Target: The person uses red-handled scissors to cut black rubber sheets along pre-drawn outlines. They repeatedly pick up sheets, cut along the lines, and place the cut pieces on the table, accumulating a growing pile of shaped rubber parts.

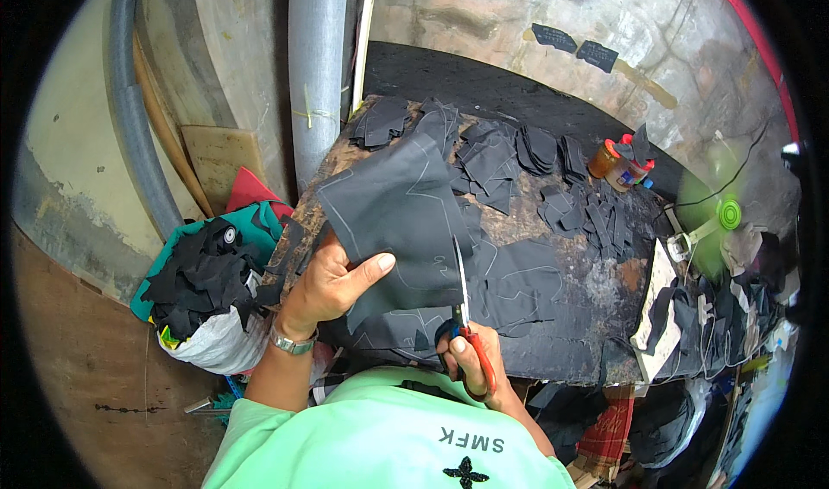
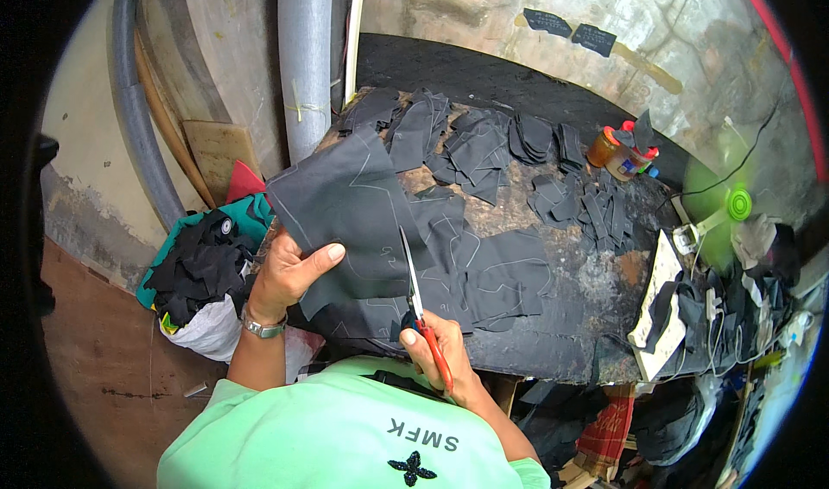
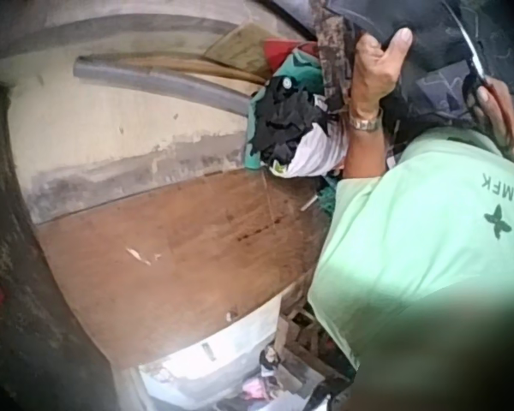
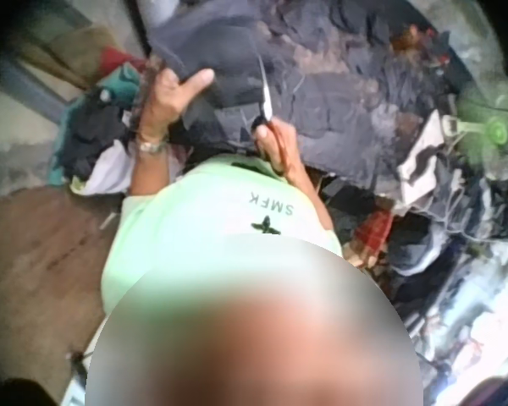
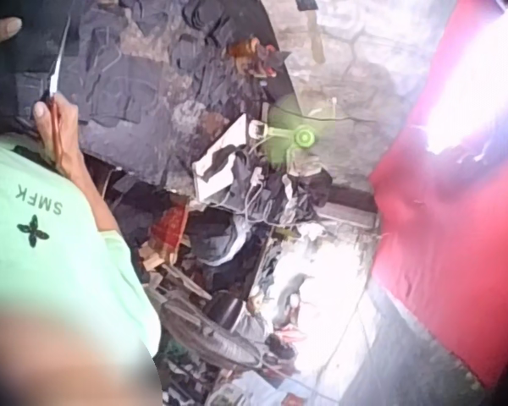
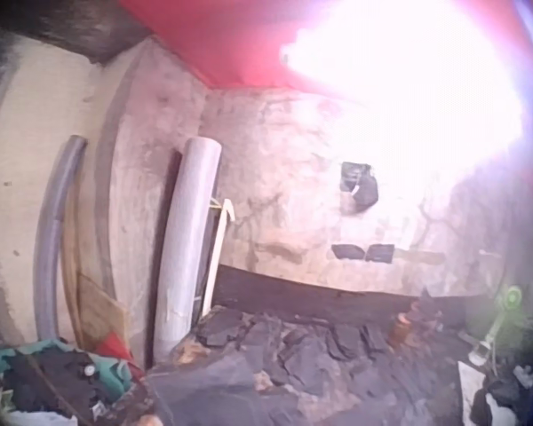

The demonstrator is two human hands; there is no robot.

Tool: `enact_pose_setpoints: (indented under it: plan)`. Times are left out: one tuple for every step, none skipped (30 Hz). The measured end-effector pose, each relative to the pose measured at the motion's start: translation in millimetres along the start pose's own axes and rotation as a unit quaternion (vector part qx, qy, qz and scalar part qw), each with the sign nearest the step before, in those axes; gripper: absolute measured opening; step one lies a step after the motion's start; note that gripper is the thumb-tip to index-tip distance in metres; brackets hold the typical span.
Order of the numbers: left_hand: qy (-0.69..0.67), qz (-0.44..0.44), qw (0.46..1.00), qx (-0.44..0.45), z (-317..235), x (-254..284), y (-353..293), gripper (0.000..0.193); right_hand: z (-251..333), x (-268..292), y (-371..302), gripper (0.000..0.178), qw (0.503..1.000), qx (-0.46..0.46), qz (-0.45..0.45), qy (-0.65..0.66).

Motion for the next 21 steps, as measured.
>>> enact_pose_setpoints:
  plan:
    - [0.011,0.002,1.0,0.003,1,0,-1,0.037,1,-1,1,0.046,1.0,0.009,0.002,-0.002]
    - [0.017,0.02,1.0,0.009,2,-3,-3,0.036,3,-1,4,0.048,1.0,0.021,0.005,-0.003]
    - [0.033,0.035,0.999,0.001,1,-6,-5,0.035,3,1,6,0.054,0.999,0.022,0.004,-0.037]
    - [0.048,0.05,0.998,-0.005,0,-9,-6,0.034,7,1,9,0.054,0.997,0.06,-0.007,-0.044]
    - [0.046,0.041,0.998,0.002,1,-10,-8,0.03,10,1,12,0.054,0.994,0.097,-0.018,-0.051]
    - [0.031,0.041,0.999,0.009,1,-10,-9,0.029,13,0,12,0.055,0.989,0.132,-0.029,-0.058]
    - [0.016,0.04,0.999,0.016,1,-11,-10,0.029,9,-1,11,0.056,0.993,0.106,-0.017,-0.043]
    - [0.009,0.038,0.999,0.012,0,-11,-10,0.029,6,-2,8,0.058,0.997,0.079,-0.005,-0.028]
    - [0.009,0.042,0.999,0.029,2,-11,-11,0.029,2,-2,4,0.059,0.999,0.052,0.008,-0.013]
    - [0.017,0.044,0.998,0.034,2,-10,-12,0.029,-2,-3,1,0.061,0.999,0.025,0.021,0.001]
    - [0.046,0.045,0.998,0.019,0,-8,-11,0.029,-3,-3,-1,0.061,1.0,0.017,0.018,-0.001]
    - [0.025,0.048,0.997,0.051,3,-8,-12,0.029,-5,-3,-2,0.062,1.0,0.009,0.016,-0.003]
    - [0.023,0.051,0.996,0.064,4,-7,-13,0.029,-6,-2,-2,0.062,1.0,-0.004,0.012,-0.009]
    - [0.023,0.054,0.995,0.077,6,-6,-14,0.03,-5,-3,0,0.063,1.0,0.015,0.018,0.002]
    - [0.028,0.069,0.994,0.076,6,-8,-14,0.031,-3,-5,3,0.063,0.999,0.028,0.023,0.009]
    - [0.033,0.085,0.993,0.076,7,-9,-15,0.031,0,-5,5,0.064,0.998,0.048,0.025,0.017]
    - [0.047,0.099,0.992,0.062,7,-10,-15,0.032,4,-4,8,0.067,0.996,0.079,0.025,-0.02]
    - [0.034,0.114,0.991,0.06,9,-13,-15,0.032,5,-3,11,0.071,0.996,0.084,0.01,-0.036]
    - [0.028,0.125,0.991,0.045,9,-15,-16,0.033,8,-4,13,0.067,0.993,0.118,-0.017,-0.018]
    - [0.038,0.137,0.99,0.021,8,-17,-16,0.033,11,-2,12,0.064,0.99,0.136,-0.04,-0.025]
    - [-0.004,0.135,0.989,0.058,13,-16,-17,0.033,9,-4,12,0.061,0.992,0.122,-0.027,-0.011]
Point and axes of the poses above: each hand's wrist, its own y-axis towards the middle knuckle, its own x-axis out of the back of the hand, z = x × y, the point moved 6 cm from there along y, towards the middle knuckle, and after that the axes turned 5 degrees about -x, right-handed, at the moved point
